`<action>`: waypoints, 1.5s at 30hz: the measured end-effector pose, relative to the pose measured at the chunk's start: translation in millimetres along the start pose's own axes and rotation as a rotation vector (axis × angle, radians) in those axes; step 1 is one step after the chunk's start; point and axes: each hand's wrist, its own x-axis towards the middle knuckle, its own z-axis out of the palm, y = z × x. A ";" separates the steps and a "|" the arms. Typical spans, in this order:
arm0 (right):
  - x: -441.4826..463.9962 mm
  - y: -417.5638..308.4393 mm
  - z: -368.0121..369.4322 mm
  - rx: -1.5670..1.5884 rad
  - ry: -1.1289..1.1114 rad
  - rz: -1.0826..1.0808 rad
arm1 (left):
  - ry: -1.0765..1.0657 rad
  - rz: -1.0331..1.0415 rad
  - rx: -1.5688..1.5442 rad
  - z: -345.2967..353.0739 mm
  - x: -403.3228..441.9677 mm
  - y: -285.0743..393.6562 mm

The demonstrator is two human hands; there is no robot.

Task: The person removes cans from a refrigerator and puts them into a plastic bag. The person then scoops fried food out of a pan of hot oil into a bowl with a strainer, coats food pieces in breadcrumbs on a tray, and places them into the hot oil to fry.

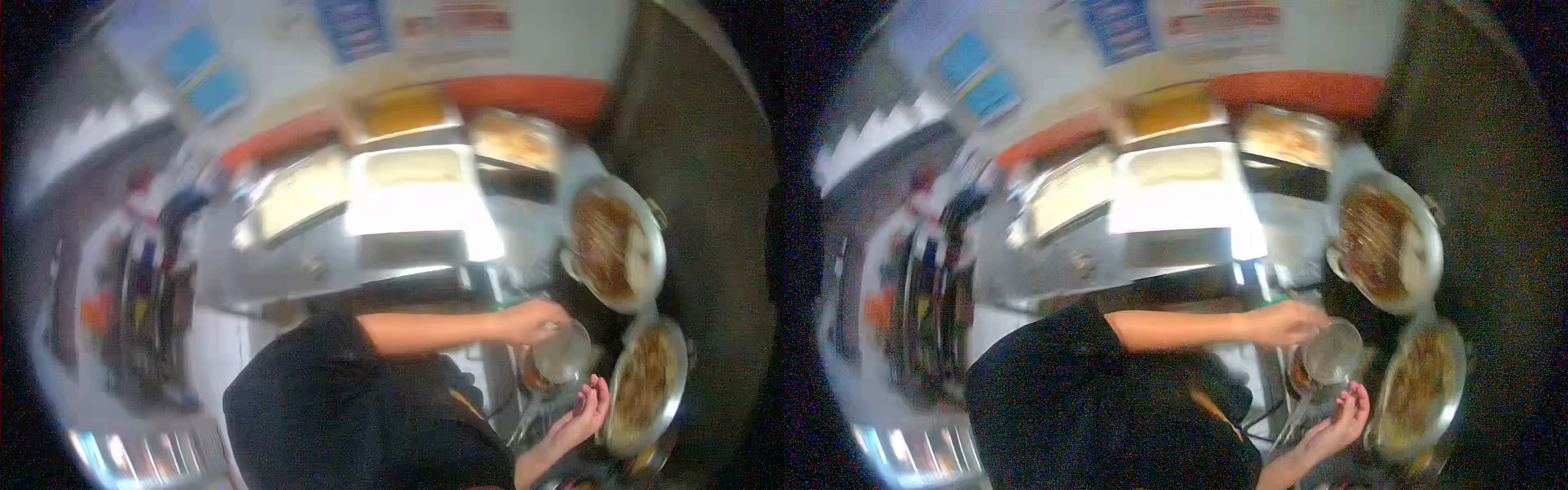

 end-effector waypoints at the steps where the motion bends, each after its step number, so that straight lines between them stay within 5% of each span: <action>1: -11.1 5.3 38.8 -0.049 -0.122 0.006 | 0.093 -0.074 0.061 -43.8 -47.8 -0.1; 7: -118.2 52.5 285.9 -0.249 -0.911 0.109 | 0.941 -0.654 0.474 -279.8 -335.7 -51.2; 10: -191.2 94.4 423.5 -0.373 -1.203 -0.012 | 1.077 -0.920 0.878 -387.6 -449.5 -82.5; 11: -215.4 106.2 470.7 -0.406 -1.309 0.025 | 1.078 -0.929 0.861 -410.3 -471.9 -96.7; 15: -286.8 221.8 627.7 -0.532 -1.586 -0.510 | 0.765 -1.203 0.911 -452.7 -513.2 -125.8; 18: -310.2 293.6 699.1 -0.639 -1.685 -0.637 | 0.577 -1.304 0.816 -470.9 -518.7 -145.0; 19: -318.3 300.0 715.9 -0.876 -1.719 -0.834 | 0.539 -1.329 0.805 -474.8 -518.6 -146.8; 20: -325.0 307.0 726.4 -1.121 -1.732 -1.033 | 0.497 -1.352 0.791 -476.6 -518.3 -147.6; 24: -327.9 317.5 750.3 -1.257 -1.798 -1.307 | 0.508 -1.407 0.671 -488.2 -521.9 -154.3; 31: -324.2 337.6 759.0 -1.422 -1.867 -1.335 | 0.526 -1.296 0.709 -491.4 -527.5 -164.2; 33: -323.2 336.1 756.4 -1.215 -1.818 -1.444 | 0.565 -1.314 0.695 -491.9 -523.6 -163.4; 45: -304.3 302.8 758.6 -1.230 -1.936 -1.375 | 0.595 -1.217 0.622 -502.8 -529.8 -155.8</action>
